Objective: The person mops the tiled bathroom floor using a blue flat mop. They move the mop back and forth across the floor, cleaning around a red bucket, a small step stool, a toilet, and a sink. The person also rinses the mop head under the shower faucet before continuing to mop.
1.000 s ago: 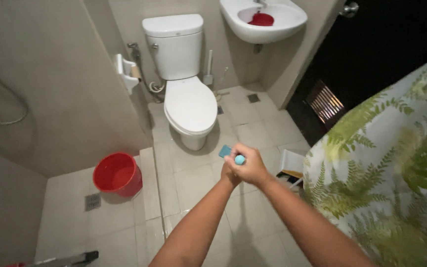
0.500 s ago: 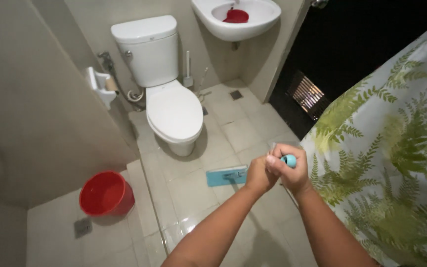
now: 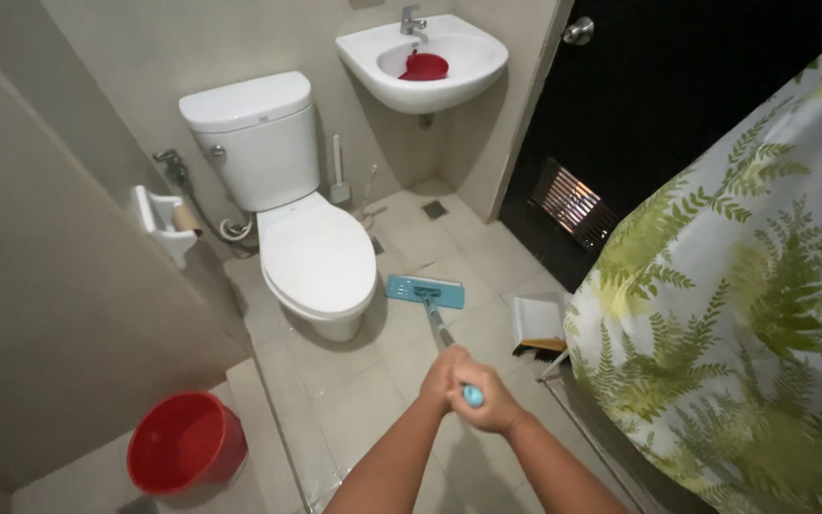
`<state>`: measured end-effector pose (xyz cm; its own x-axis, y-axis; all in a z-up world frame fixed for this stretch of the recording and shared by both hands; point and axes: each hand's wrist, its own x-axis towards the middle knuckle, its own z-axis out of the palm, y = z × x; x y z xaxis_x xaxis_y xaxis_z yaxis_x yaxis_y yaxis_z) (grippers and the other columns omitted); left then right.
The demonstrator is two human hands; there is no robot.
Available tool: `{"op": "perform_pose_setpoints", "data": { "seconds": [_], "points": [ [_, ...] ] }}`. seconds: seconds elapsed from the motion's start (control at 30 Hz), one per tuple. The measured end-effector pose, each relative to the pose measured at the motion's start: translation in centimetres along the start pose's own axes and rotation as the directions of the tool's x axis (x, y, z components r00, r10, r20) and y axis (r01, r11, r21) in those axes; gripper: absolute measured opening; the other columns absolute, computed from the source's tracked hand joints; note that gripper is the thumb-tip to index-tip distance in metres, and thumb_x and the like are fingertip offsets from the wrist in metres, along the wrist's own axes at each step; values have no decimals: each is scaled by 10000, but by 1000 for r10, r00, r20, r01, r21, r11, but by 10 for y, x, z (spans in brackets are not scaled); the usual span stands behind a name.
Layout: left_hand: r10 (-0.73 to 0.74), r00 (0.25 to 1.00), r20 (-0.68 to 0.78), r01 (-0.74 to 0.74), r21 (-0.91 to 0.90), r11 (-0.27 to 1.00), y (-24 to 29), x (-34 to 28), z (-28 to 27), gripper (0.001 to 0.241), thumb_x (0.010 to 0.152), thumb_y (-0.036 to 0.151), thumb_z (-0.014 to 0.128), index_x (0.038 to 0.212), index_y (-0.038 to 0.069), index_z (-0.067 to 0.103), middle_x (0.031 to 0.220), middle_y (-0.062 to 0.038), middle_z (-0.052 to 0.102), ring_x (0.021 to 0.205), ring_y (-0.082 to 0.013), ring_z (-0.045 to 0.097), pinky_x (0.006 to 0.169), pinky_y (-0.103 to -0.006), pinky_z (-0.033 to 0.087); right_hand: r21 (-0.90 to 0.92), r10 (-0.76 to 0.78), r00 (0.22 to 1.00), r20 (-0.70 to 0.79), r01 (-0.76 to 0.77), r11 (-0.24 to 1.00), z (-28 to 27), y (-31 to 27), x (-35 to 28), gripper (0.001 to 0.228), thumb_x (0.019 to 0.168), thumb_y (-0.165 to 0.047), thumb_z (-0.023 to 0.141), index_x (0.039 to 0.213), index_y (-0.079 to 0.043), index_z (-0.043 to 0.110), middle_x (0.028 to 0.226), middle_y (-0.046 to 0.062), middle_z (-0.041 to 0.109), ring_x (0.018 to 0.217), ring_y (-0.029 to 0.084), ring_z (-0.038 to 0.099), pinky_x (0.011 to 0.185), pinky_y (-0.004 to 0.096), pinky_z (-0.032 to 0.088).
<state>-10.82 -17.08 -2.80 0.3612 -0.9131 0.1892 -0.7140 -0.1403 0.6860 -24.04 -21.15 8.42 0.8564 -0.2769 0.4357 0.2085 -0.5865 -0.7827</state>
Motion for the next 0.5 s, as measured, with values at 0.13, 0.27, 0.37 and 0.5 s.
{"op": "perform_pose_setpoints", "data": {
  "seconds": [0.13,0.27,0.37,0.5],
  "points": [
    [7,992,-127,-39,-250,968,-18,-3,11,158,807,193,638,853,49,594,960,-167,638,999,-365,597,888,-424,477,32,7,999,42,-9,999,1,2,7,193,820,-94,678,741,-65,504,701,81,553,649,233,505,624,348,451],
    [77,984,-160,-106,-180,978,-4,6,5,149,790,216,644,855,89,603,974,-118,637,1037,-337,591,916,-425,463,-3,133,987,90,-134,991,-11,0,12,211,807,-98,692,711,-64,508,647,78,522,607,217,480,576,352,439],
    [171,973,-155,-189,-107,976,30,11,-17,160,769,237,667,801,93,605,917,-108,650,1033,-335,594,955,-444,431,-8,149,987,57,-148,989,-25,-19,19,215,801,-110,694,695,-64,512,639,64,530,601,183,495,565,344,437],
    [162,986,-28,-165,-151,975,74,14,-33,160,781,268,681,807,112,657,942,-104,688,1044,-325,600,947,-470,384,36,166,986,-18,-165,986,-50,-40,16,231,814,-128,690,693,-59,507,659,43,520,618,129,490,568,322,438]
  ]
}}
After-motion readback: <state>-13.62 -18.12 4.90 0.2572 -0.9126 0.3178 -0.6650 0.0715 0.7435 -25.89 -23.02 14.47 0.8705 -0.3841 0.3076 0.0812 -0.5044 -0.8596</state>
